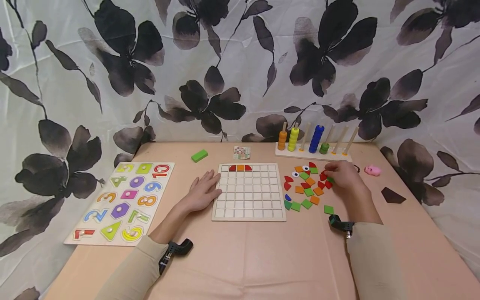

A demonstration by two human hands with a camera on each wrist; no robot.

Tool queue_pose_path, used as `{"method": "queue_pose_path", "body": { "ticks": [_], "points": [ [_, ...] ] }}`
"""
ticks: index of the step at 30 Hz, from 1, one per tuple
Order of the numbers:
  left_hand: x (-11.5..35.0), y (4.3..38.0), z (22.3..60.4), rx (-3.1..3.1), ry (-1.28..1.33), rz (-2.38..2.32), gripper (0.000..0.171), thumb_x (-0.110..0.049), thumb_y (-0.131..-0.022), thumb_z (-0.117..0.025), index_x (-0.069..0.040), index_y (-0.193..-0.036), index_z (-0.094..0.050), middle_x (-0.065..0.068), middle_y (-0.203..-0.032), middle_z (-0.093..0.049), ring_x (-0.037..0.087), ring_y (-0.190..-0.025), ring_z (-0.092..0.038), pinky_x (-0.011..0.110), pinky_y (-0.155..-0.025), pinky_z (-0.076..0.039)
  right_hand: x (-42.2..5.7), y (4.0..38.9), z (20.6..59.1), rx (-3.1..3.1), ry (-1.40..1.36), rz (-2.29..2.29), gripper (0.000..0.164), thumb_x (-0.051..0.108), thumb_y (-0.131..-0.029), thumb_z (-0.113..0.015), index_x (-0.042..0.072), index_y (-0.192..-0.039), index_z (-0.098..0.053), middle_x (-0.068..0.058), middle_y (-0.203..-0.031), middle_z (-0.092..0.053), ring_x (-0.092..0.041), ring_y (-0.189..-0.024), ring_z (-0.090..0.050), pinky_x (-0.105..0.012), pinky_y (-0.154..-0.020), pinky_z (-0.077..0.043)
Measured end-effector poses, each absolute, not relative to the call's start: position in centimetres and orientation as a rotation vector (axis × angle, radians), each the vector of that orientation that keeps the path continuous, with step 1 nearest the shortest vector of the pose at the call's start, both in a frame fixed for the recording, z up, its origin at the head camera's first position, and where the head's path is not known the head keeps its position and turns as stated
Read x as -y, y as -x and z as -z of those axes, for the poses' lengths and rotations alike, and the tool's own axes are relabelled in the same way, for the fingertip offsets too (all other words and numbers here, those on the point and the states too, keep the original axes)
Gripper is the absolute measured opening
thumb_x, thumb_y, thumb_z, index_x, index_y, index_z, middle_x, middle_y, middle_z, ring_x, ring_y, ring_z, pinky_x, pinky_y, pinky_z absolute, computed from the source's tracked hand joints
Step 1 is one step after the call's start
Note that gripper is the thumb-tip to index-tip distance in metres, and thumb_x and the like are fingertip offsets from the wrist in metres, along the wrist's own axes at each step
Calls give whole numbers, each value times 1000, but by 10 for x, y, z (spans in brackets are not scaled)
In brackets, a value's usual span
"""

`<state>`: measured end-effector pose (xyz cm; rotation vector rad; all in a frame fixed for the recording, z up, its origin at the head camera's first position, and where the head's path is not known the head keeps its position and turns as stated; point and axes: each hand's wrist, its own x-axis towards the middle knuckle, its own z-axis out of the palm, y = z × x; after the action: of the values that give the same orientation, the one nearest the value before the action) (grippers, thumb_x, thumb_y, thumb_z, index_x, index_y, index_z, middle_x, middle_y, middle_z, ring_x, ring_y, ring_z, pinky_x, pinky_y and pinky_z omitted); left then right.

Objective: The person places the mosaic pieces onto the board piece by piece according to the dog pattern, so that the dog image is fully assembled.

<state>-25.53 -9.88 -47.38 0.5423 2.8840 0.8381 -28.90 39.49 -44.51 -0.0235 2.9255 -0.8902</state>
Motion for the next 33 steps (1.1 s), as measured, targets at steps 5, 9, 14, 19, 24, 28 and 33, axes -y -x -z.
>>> {"method": "queue_pose_path", "body": {
  "ticks": [5,9,14,19,24,28,33],
  "points": [
    [100,255,473,-2880,-540,-856,61,-38,-98,-49,-12,-151,-32,14,-159,-14,29,-148,-7,54,-116,2,-398,292,455,-2935,-10,951,23,16,-96,-59,2,-115,-61,-20,-106,-60,-34,-93,-49,-43,-80,-43],
    [101,254,472,-2871,-548,-878,60,-36,-98,-49,-11,-150,-32,14,-159,-14,30,-148,-7,54,-116,2,-391,287,444,-2970,11,1016,21,14,-92,-64,4,-110,-58,-16,-101,-59,-30,-90,-49,-36,-76,-43],
    [102,254,470,-2848,-548,-896,60,-35,-99,-49,-10,-150,-32,14,-159,-14,29,-148,-7,54,-116,3,-356,287,420,-2974,145,1168,31,24,-94,-62,11,-122,-61,-14,-108,-63,-29,-93,-57,-29,-73,-52],
    [105,254,468,-2830,-575,-903,59,-33,-99,-49,-7,-150,-33,17,-159,-16,30,-147,-8,54,-116,1,-285,302,405,-2892,402,1290,26,22,-94,-63,12,-118,-67,-10,-105,-67,-26,-89,-67,-33,-76,-57],
    [107,254,469,-2811,-599,-902,60,-32,-99,-49,-6,-150,-31,18,-158,-15,31,-147,-8,54,-116,1,-204,322,405,-2697,623,1353,13,12,-91,-67,9,-103,-69,-8,-93,-67,-30,-81,-66,-35,-70,-58],
    [108,255,471,-2812,-605,-902,60,-33,-99,-48,-6,-150,-31,17,-159,-15,31,-147,-8,54,-116,1,-150,336,413,-2702,791,1181,13,10,-87,-71,7,-99,-71,-2,-86,-68,-23,-75,-61,-29,-63,-51],
    [108,256,471,-2834,-602,-880,59,-35,-99,-48,-8,-150,-32,17,-158,-16,30,-147,-9,54,-116,1,-108,343,425,-2740,840,1009,13,10,-85,-73,9,-97,-75,2,-82,-68,-15,-71,-60,-27,-62,-51]
  ]
}}
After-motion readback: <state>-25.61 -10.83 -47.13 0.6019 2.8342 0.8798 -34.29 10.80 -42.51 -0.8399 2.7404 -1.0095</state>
